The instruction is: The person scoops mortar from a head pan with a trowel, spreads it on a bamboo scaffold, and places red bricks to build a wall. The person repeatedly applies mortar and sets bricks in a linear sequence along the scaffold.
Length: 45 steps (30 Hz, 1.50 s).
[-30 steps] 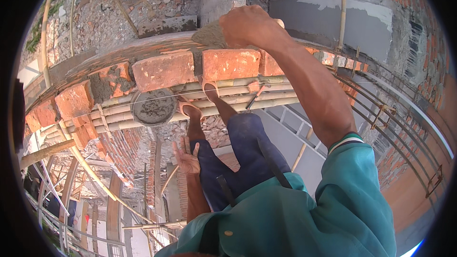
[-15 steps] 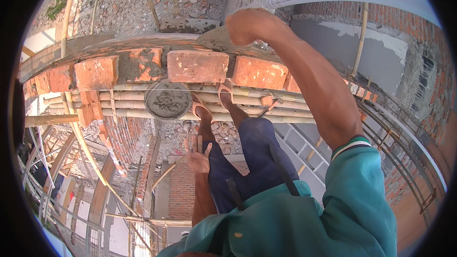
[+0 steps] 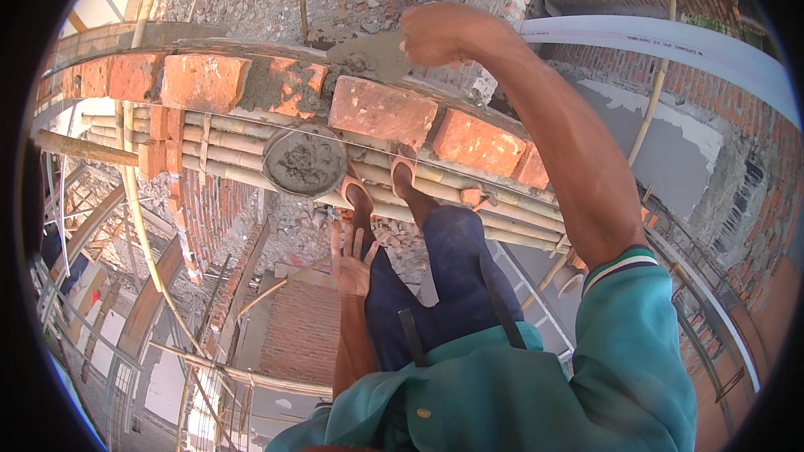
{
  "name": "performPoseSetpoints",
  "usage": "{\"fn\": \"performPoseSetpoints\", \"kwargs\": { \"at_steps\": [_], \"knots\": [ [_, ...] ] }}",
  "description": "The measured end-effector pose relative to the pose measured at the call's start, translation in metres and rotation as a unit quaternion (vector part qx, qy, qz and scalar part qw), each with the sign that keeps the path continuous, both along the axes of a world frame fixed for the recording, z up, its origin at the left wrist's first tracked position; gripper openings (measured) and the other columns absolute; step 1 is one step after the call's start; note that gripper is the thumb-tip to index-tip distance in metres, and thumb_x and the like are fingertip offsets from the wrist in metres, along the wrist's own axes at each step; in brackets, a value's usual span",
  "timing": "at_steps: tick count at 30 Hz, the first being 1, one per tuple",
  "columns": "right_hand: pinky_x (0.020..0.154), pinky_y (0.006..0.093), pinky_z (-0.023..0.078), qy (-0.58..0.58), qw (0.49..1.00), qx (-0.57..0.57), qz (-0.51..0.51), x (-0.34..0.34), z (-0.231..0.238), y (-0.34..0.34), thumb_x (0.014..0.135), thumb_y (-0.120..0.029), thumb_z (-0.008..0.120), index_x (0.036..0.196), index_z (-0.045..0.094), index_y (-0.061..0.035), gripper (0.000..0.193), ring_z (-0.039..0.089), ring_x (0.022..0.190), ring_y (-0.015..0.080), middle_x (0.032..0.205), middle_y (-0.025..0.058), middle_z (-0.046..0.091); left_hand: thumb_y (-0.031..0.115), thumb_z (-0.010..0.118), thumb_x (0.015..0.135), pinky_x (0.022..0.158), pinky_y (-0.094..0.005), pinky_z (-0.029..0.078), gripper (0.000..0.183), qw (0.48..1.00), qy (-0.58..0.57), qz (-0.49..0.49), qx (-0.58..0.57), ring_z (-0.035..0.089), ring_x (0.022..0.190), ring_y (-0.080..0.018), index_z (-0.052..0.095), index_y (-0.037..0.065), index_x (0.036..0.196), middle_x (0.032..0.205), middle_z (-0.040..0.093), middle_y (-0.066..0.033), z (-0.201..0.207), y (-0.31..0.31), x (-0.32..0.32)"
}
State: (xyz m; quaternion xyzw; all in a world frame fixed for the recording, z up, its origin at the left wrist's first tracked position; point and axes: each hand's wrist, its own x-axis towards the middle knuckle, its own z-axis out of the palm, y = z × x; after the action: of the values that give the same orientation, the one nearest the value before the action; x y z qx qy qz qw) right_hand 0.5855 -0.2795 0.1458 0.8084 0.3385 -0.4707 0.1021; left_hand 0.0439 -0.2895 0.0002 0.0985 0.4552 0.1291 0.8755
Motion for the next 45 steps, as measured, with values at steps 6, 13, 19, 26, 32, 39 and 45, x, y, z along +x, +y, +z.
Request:
{"fn": "performPoseSetpoints", "kwargs": {
  "at_steps": [6, 13, 19, 26, 32, 39, 45],
  "knots": [
    [0.063, 0.0429, 0.051, 0.0, 0.993, 0.108, -0.051, -0.008, 0.005, -0.015, 0.107, -0.037, 0.058, 0.101, 0.066, 0.004, 0.042, 0.06, 0.065, 0.0234, 0.082, 0.0152, 0.063, 0.039, 0.06, 0.106, 0.116, -0.0625, 0.047, 0.082, 0.998, -0.012, 0.052, -0.01, 0.032, 0.155, -0.0335, 0.013, 0.014, 0.168, 0.17, 0.027, -0.0135, 0.008, -0.014, 0.005],
    [0.064, 0.0437, 0.049, -0.055, 0.907, 0.376, -0.184, -0.087, 0.039, -0.081, 0.103, -0.038, 0.064, 0.091, 0.063, 0.003, 0.042, 0.064, 0.069, 0.0274, 0.074, 0.0145, 0.061, 0.041, 0.052, 0.109, 0.122, -0.0633, 0.039, 0.067, 0.995, -0.013, 0.093, 0.013, 0.031, 0.156, -0.0302, 0.027, 0.014, 0.165, 0.166, 0.037, -0.0092, 0.013, -0.024, 0.001],
    [0.061, 0.0462, 0.055, -0.138, 0.89, 0.388, -0.196, -0.178, 0.016, -0.089, 0.099, -0.026, 0.071, 0.118, 0.056, 0.0003, 0.035, 0.072, 0.074, 0.0381, 0.085, 0.021, 0.069, 0.042, 0.054, 0.108, 0.121, -0.061, 0.04, 0.073, 0.992, -0.041, 0.111, -0.037, 0.031, 0.156, -0.0301, 0.019, 0.017, 0.168, 0.169, 0.032, -0.0112, 0.006, -0.043, 0.003],
    [0.058, 0.0441, 0.052, -0.232, 0.838, 0.474, -0.137, -0.209, 0.023, -0.081, 0.098, -0.014, 0.073, 0.117, 0.054, 0.0013, 0.031, 0.067, 0.063, 0.0354, 0.082, 0.0177, 0.062, 0.047, 0.05, 0.109, 0.12, -0.0616, 0.041, 0.067, 0.988, -0.03, 0.142, -0.05, 0.032, 0.156, -0.0331, 0.03, 0.015, 0.164, 0.165, 0.037, -0.0121, 0.013, -0.036, -0.005],
    [0.071, 0.0437, 0.059, -0.082, 0.964, 0.251, -0.022, -0.264, -0.064, -0.064, 0.095, -0.018, 0.072, 0.119, 0.06, 0.0008, 0.032, 0.075, 0.088, 0.0381, 0.099, 0.0234, 0.07, 0.042, 0.055, 0.108, 0.117, -0.0504, 0.045, 0.064, 0.966, 0.104, 0.239, 0.004, 0.044, 0.147, -0.0286, 0.036, 0.014, 0.162, 0.157, 0.049, -0.0107, -0.042, 0.014, -0.028],
    [0.08, 0.0424, 0.061, -0.133, 0.962, 0.182, 0.155, -0.328, -0.341, 0.064, 0.088, -0.01, 0.067, 0.11, 0.074, 0.0044, 0.028, 0.077, 0.096, 0.0367, 0.111, 0.027, 0.074, 0.037, 0.065, 0.104, 0.097, -0.0399, 0.046, 0.047, 0.939, 0.316, 0.061, 0.12, 0.056, 0.123, -0.0183, 0.056, 0.007, 0.14, 0.135, 0.062, -0.0052, -0.207, 0.146, -0.048],
    [0.078, 0.0446, 0.061, -0.143, 0.885, 0.187, 0.403, -0.38, -0.39, 0.04, 0.085, -0.012, 0.069, 0.128, 0.064, 0.0084, 0.048, 0.075, 0.092, 0.0385, 0.11, 0.023, 0.075, 0.044, 0.063, 0.104, 0.116, -0.0545, 0.032, 0.054, 0.96, 0.246, 0.121, 0.052, 0.053, 0.127, -0.0274, 0.052, 0.007, 0.142, 0.141, 0.058, -0.0104, -0.274, 0.169, -0.039]
  ]
}}
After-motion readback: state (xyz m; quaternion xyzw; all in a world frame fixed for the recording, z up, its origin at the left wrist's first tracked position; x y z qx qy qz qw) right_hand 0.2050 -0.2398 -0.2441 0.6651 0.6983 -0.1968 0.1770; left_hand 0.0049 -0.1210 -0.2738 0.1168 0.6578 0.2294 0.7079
